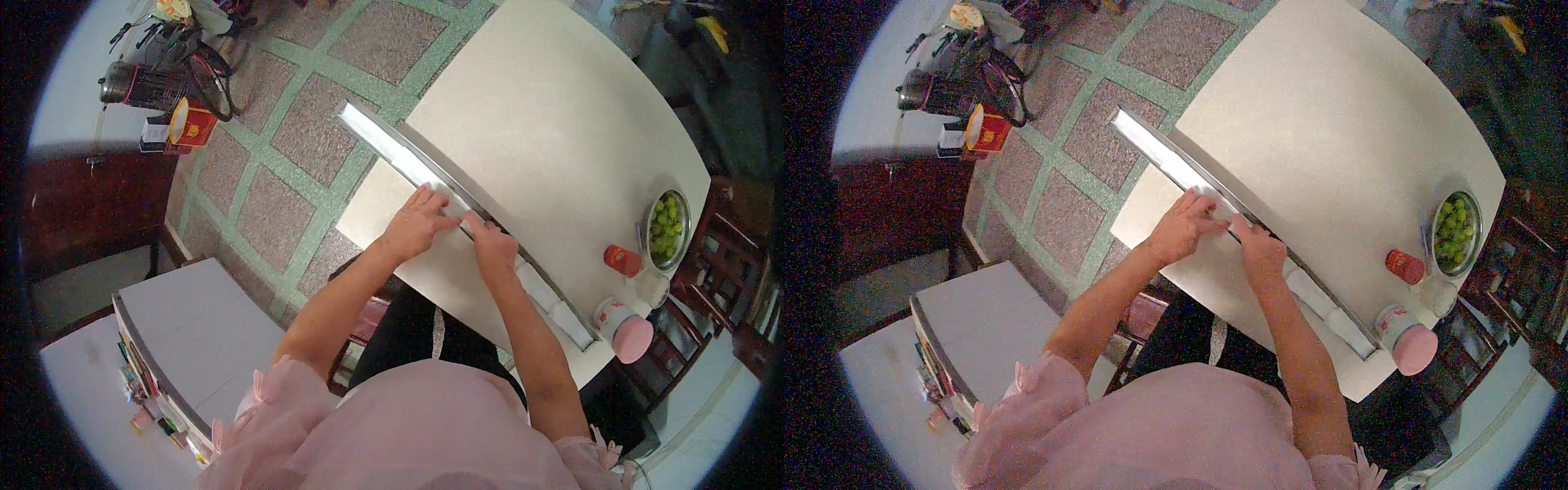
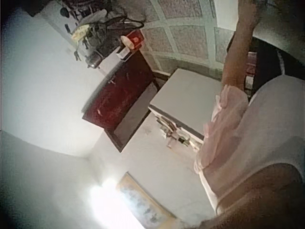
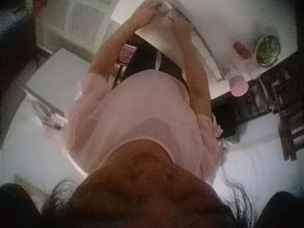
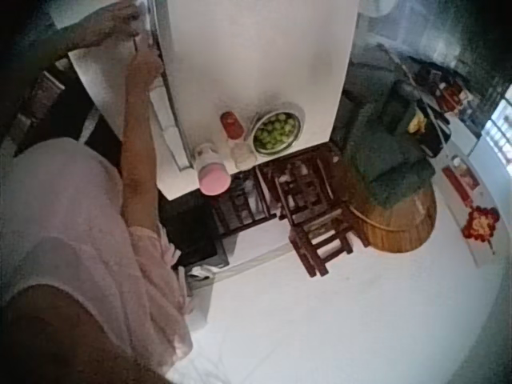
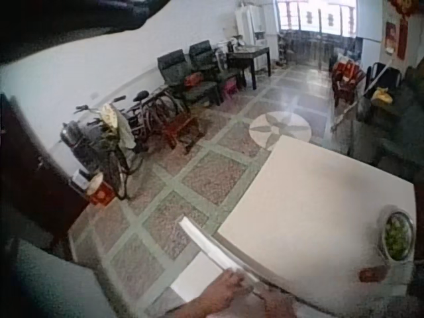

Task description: The person folds a white paper strip around a long metal light fixture on a table, then carries it to the kitchen and installs it into a recessed slot above the stove. The person also briefly handles a cloth and opens a cabinet.

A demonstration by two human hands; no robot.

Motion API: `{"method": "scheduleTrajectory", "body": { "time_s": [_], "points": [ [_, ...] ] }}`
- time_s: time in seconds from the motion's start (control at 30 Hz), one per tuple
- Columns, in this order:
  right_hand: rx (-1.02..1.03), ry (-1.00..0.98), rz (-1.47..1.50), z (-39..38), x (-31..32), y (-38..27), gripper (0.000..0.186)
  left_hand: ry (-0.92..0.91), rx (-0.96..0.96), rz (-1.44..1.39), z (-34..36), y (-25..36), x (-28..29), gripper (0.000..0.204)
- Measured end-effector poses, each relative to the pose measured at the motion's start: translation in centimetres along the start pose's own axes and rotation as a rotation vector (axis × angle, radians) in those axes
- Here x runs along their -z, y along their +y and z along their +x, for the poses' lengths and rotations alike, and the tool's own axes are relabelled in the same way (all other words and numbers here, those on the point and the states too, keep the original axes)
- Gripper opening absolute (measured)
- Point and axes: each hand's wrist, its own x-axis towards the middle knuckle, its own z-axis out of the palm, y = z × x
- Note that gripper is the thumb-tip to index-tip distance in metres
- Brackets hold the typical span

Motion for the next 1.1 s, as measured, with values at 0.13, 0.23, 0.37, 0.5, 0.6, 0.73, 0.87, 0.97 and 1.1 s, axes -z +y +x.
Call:
{"method": "scheduleTrajectory", "body": {
  "time_s": [0.13, 0.23, 0.37, 0.5, 0.6, 0.73, 0.87, 0.97, 1.1],
  "points": [
    [-0.025, 0.002, -0.009, 0.2, -0.6, -0.2, 0.016, 0.05, 0.019, -0.015, 0.1, 0.2, -0.2, 0.041],
    [-0.101, 0.024, 0.086, -0.8, -0.5, 0.0, 0.017, 0.065, -0.014, 0.026, 0.1, 0.2, -0.4, 0.042],
    [-0.103, 0.118, 0.211, -1.4, -1.2, 0.3, 0.016, -0.001, -0.013, 0.05, 0.3, 0.3, 0.0, 0.044],
    [-0.151, 0.151, 0.197, -0.4, -0.1, -1.2, 0.012, -0.027, -0.034, 0.066, 0.2, 0.0, -0.2, 0.044],
    [-0.155, 0.182, 0.232, 0.3, 0.7, -1.9, 0.013, -0.087, -0.051, 0.077, 0.6, -0.1, 0.4, 0.045],
    [-0.136, 0.175, 0.129, 0.2, -0.4, -1.5, 0.015, -0.036, -0.087, 0.041, 0.6, -0.4, 0.3, 0.043],
    [-0.145, 0.214, 0.188, 0.3, -0.4, -2.0, 0.021, 0.024, -0.066, 0.012, 0.5, -0.5, 0.2, 0.046],
    [-0.134, 0.249, 0.203, -0.1, 0.2, -2.5, 0.023, -0.004, -0.061, 0.006, 0.6, -0.2, 0.4, 0.05],
    [-0.253, 0.219, 0.408, -3.8, 3.6, -3.2, 0.019, -0.083, -0.162, 0.147, 0.9, 0.8, 1.5, 0.055]
  ]
}}
